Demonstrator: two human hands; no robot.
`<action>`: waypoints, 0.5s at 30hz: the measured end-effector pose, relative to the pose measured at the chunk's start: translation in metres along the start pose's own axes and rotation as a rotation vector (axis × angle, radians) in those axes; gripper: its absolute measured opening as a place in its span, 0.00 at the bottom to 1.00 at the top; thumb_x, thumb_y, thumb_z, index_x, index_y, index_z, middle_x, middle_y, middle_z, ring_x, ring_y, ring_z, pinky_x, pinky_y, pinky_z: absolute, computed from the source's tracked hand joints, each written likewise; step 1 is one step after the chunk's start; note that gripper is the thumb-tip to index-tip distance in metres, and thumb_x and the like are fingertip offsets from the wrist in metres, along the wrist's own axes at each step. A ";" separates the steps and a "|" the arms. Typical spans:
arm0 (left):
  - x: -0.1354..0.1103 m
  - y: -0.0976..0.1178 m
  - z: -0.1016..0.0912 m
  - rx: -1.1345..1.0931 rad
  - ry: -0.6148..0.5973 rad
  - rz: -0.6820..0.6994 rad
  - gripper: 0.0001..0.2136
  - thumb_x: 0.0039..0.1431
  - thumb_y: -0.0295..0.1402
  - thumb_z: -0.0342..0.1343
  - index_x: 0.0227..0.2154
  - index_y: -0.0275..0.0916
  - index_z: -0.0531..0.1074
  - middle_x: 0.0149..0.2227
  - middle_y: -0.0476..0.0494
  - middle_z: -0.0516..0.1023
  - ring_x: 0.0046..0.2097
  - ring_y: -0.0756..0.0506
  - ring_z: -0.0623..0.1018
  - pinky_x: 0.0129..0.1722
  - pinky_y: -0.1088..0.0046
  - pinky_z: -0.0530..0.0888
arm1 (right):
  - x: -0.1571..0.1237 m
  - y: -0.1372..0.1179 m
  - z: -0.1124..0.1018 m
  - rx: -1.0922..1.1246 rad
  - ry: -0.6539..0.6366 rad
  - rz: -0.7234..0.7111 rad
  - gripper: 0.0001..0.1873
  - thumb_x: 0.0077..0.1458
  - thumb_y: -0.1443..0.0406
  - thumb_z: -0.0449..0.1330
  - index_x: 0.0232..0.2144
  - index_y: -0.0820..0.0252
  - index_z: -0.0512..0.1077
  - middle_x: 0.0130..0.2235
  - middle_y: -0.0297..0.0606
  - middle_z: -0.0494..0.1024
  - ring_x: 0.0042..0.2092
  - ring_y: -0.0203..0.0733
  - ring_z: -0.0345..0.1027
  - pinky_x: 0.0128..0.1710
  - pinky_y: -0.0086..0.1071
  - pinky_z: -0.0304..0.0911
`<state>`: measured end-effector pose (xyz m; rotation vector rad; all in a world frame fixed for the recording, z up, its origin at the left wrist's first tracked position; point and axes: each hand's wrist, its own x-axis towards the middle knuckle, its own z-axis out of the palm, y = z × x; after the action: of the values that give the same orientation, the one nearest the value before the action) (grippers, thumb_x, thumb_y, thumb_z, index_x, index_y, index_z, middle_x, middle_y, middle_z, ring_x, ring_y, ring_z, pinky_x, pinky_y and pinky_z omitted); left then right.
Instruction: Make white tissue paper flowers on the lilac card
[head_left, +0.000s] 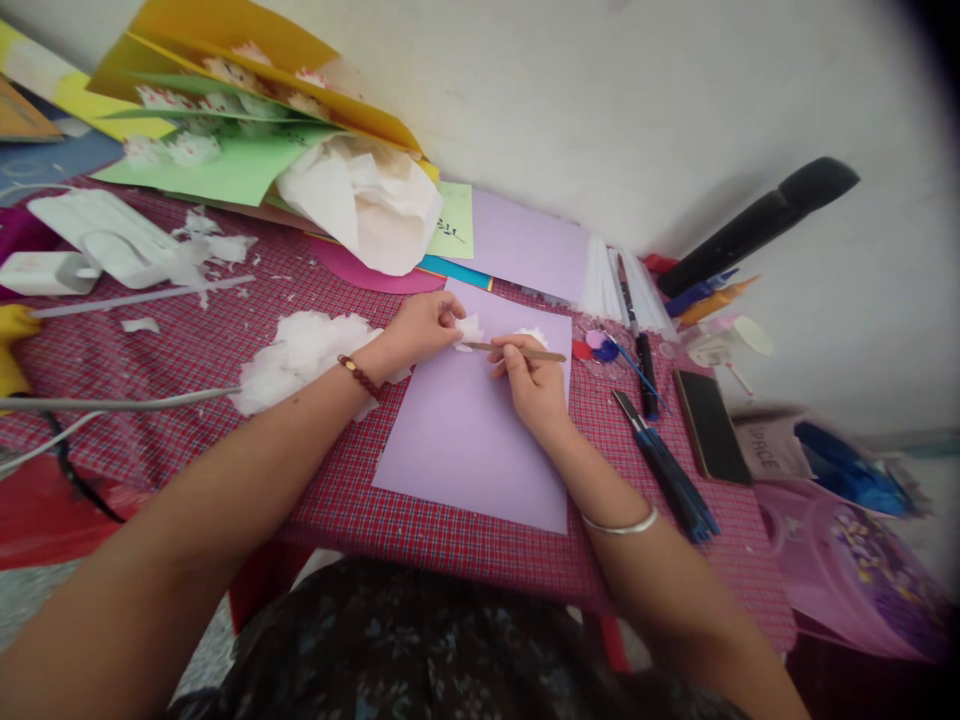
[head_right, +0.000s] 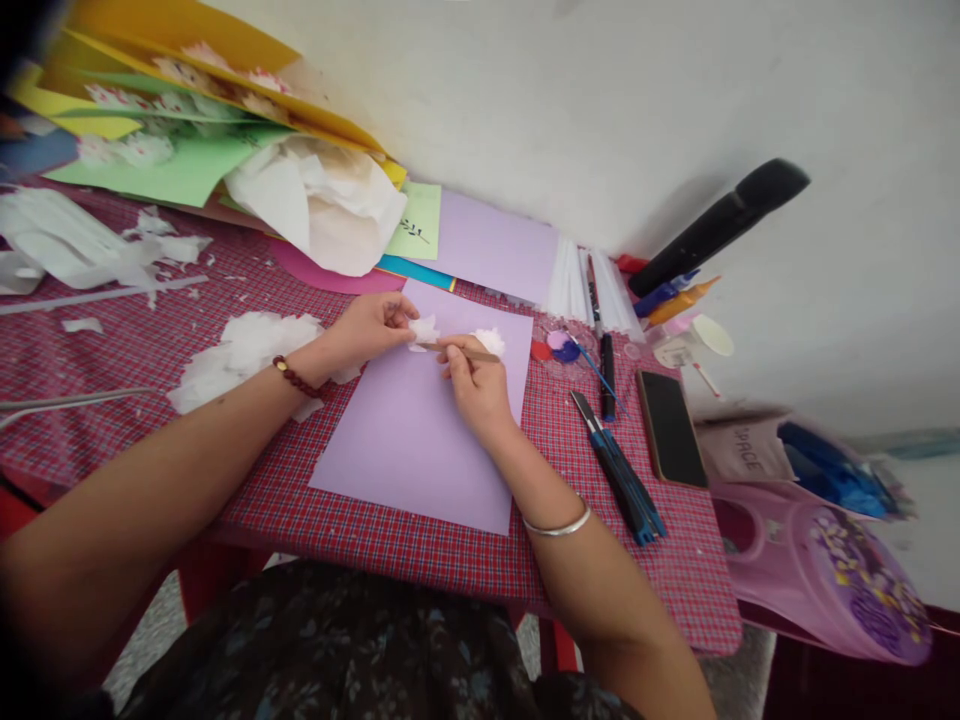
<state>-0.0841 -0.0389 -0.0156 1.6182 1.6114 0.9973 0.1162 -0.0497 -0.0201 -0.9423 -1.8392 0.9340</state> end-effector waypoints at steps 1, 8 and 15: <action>0.000 0.000 0.000 -0.011 0.005 -0.006 0.10 0.46 0.27 0.58 0.34 0.36 0.72 0.27 0.49 0.73 0.29 0.50 0.70 0.27 0.75 0.62 | 0.000 0.001 0.000 -0.016 -0.012 -0.008 0.12 0.64 0.59 0.52 0.39 0.56 0.73 0.33 0.35 0.77 0.29 0.36 0.70 0.32 0.34 0.67; -0.004 0.013 -0.038 -0.130 0.166 -0.045 0.05 0.51 0.32 0.57 0.27 0.36 0.71 0.24 0.50 0.68 0.25 0.52 0.65 0.27 0.75 0.61 | -0.006 -0.001 -0.002 -0.299 -0.159 -0.195 0.13 0.65 0.65 0.50 0.45 0.54 0.74 0.42 0.40 0.77 0.39 0.41 0.72 0.41 0.37 0.68; -0.007 -0.008 -0.090 0.035 -0.260 -0.162 0.04 0.43 0.29 0.61 0.24 0.37 0.75 0.24 0.48 0.72 0.25 0.50 0.69 0.28 0.74 0.63 | -0.010 -0.003 -0.001 -0.568 -0.251 -0.316 0.14 0.64 0.67 0.49 0.44 0.53 0.75 0.44 0.42 0.77 0.42 0.44 0.72 0.38 0.35 0.67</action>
<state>-0.1648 -0.0520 0.0228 1.5418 1.5589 0.6500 0.1198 -0.0600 -0.0207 -0.8450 -2.4506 0.3436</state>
